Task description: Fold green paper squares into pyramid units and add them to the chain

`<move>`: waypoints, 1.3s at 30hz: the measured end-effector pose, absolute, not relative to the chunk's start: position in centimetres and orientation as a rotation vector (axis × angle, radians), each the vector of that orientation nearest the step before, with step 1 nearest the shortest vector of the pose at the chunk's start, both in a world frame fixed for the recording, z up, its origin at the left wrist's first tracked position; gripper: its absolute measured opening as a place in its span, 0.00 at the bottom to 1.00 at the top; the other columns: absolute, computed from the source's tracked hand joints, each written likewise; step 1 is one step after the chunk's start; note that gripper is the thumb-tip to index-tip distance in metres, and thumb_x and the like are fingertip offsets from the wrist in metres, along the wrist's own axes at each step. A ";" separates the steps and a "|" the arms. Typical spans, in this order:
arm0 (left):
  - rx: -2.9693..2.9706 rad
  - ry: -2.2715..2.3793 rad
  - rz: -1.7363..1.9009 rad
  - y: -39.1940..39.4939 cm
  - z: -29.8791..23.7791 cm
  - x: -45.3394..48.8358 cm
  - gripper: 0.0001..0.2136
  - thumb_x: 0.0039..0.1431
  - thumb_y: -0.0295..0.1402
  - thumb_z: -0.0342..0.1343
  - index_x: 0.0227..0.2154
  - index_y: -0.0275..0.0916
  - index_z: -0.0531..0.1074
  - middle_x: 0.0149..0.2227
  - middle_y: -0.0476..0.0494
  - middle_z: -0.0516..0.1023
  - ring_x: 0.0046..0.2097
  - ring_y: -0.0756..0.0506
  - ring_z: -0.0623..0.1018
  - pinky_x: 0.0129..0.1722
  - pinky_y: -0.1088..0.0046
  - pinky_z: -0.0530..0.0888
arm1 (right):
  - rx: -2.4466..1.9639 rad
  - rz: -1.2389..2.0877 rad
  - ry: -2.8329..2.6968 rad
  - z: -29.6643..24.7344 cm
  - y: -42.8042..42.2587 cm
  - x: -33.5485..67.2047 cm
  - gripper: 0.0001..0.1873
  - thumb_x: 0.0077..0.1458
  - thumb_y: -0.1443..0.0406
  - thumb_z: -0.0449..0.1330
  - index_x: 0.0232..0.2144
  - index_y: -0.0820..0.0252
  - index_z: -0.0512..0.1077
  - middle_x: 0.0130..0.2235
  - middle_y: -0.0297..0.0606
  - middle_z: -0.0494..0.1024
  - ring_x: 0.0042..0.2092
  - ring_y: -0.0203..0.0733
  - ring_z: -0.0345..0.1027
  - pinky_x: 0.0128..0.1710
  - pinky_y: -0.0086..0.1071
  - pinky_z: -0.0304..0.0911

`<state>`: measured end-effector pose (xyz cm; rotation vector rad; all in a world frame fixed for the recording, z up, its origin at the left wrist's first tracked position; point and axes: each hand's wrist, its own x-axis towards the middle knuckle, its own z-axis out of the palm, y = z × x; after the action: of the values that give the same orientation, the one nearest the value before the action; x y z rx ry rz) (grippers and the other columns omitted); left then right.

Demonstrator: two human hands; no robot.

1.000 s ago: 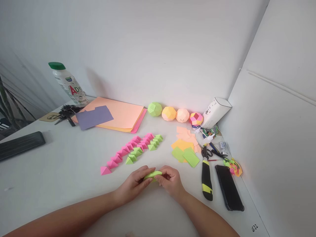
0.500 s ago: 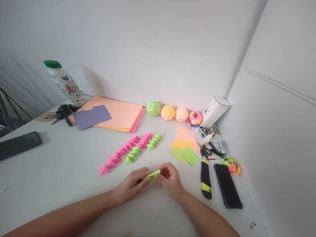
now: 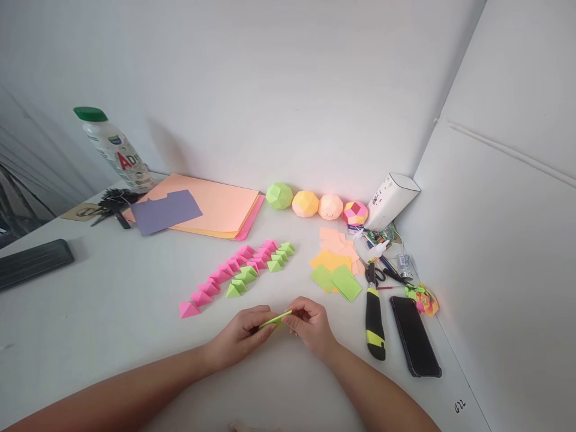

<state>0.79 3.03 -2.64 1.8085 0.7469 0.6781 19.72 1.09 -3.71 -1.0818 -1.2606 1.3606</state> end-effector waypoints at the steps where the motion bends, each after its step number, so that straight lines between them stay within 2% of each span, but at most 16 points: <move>1: 1.808 0.745 0.681 3.0 -2.7 0.8 0.13 0.62 0.33 0.45 0.37 0.39 0.75 0.24 0.51 0.61 0.26 0.52 0.63 0.26 0.79 0.62 | -1.079 1.360 -1.261 -3.7 1.1 19.7 0.08 0.48 0.62 0.65 0.26 0.60 0.72 0.26 0.31 0.69 0.21 0.30 0.61 0.19 0.26 0.59; 23: 1.795 0.741 0.657 3.1 -2.6 0.8 0.12 0.61 0.32 0.45 0.33 0.37 0.75 0.23 0.51 0.60 0.25 0.53 0.61 0.24 0.79 0.60 | -1.061 1.430 -1.208 -3.3 1.5 19.9 0.09 0.46 0.62 0.66 0.23 0.60 0.71 0.24 0.30 0.68 0.20 0.29 0.58 0.18 0.26 0.56; 32: 1.766 0.741 0.658 3.1 -2.7 0.7 0.14 0.61 0.35 0.45 0.33 0.37 0.76 0.23 0.51 0.61 0.25 0.52 0.62 0.24 0.79 0.61 | -1.085 1.388 -1.237 -3.6 1.3 20.1 0.10 0.47 0.61 0.66 0.22 0.60 0.71 0.24 0.31 0.68 0.20 0.30 0.58 0.19 0.27 0.56; 36: 1.718 0.780 0.664 3.2 -2.7 0.7 0.12 0.59 0.35 0.47 0.30 0.36 0.75 0.23 0.52 0.61 0.25 0.53 0.61 0.24 0.79 0.60 | -1.085 1.377 -1.230 -3.6 1.3 20.0 0.11 0.48 0.60 0.65 0.22 0.60 0.71 0.25 0.31 0.68 0.20 0.30 0.58 0.19 0.28 0.56; 39: 1.674 0.811 0.667 3.2 -2.5 0.7 0.12 0.59 0.34 0.48 0.27 0.36 0.74 0.22 0.52 0.61 0.25 0.53 0.61 0.24 0.78 0.60 | -1.088 1.363 -1.243 -3.5 1.2 20.0 0.13 0.53 0.58 0.60 0.23 0.60 0.70 0.23 0.31 0.67 0.20 0.31 0.58 0.20 0.28 0.56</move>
<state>0.72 3.19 -2.49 1.6739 0.8105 0.6672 20.01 1.20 -3.49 -1.0878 -1.2427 1.3633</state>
